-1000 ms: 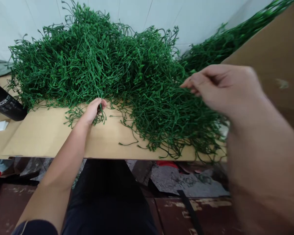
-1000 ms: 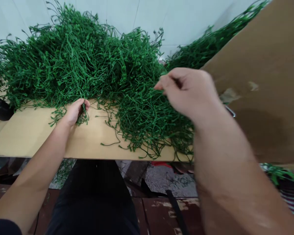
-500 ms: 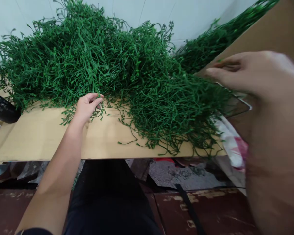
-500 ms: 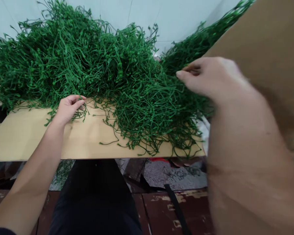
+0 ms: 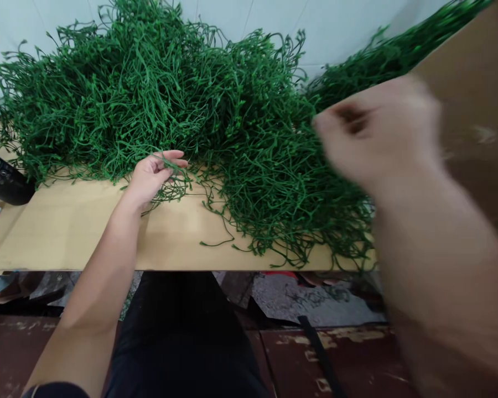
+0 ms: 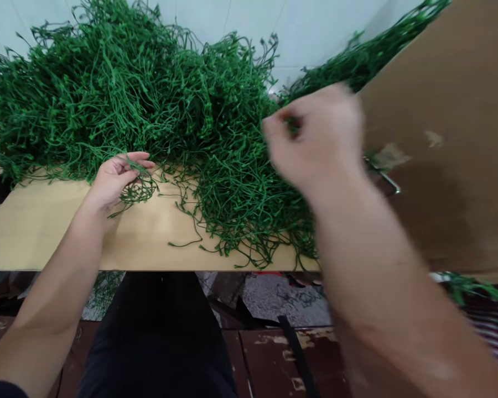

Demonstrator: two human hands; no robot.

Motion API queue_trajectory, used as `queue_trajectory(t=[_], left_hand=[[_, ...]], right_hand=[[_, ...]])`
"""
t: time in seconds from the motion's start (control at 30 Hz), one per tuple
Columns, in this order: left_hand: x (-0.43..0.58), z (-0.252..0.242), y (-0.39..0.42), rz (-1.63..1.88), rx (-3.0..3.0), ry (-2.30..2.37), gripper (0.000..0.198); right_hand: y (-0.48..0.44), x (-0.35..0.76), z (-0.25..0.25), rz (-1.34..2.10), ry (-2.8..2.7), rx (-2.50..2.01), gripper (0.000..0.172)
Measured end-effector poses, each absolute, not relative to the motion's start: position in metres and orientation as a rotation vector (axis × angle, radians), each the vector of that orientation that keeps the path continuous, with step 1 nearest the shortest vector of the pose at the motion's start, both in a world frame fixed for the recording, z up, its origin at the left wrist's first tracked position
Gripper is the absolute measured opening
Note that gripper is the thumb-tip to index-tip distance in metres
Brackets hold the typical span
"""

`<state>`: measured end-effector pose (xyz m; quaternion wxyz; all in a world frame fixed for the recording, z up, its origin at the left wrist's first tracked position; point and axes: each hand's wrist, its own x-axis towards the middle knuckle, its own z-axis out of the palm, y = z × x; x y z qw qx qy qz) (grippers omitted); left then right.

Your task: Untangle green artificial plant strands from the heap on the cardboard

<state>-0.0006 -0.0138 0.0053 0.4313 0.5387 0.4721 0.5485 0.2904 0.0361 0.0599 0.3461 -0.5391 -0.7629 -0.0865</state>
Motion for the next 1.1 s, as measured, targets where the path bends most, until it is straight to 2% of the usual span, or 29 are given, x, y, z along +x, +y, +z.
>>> queue_trajectory(t=[0.17, 0.3, 0.4, 0.53, 0.63, 0.83, 0.93, 1.1], left_hand=[[0.006, 0.000, -0.015, 1.323, 1.410, 1.156, 0.035], [0.002, -0.003, -0.014, 1.391, 1.396, 1.180, 0.023], [-0.001, -0.003, -0.011, 1.428, 1.405, 1.235, 0.012], [-0.002, -0.007, -0.005, 1.409, 1.467, 1.375, 0.008], [-0.005, -0.014, -0.003, 1.475, 1.546, 1.542, 0.005], [-0.014, -0.014, -0.003, 1.613, 1.659, 1.630, 0.014], [-0.019, -0.015, 0.001, 1.676, 1.636, 1.581, 0.015], [-0.020, -0.017, 0.001, 1.856, 1.575, 1.740, 0.027]], right_hand=[[0.003, 0.171, 0.019, 0.564, -2.168, -0.968, 0.018], [0.010, 0.140, -0.004, 0.880, -2.076, -0.850, 0.010], [0.014, 0.141, -0.005, 0.908, -1.984, -0.924, 0.005], [0.016, 0.151, -0.003, 0.963, -1.897, -0.918, 0.013], [0.015, 0.154, -0.002, 1.028, -1.807, -0.895, 0.023], [0.005, 0.156, 0.005, 1.173, -1.671, -0.870, 0.044], [0.002, 0.158, 0.007, 1.162, -1.598, -0.888, 0.043], [0.008, 0.157, -0.002, 0.984, -1.471, -0.968, 0.031]])
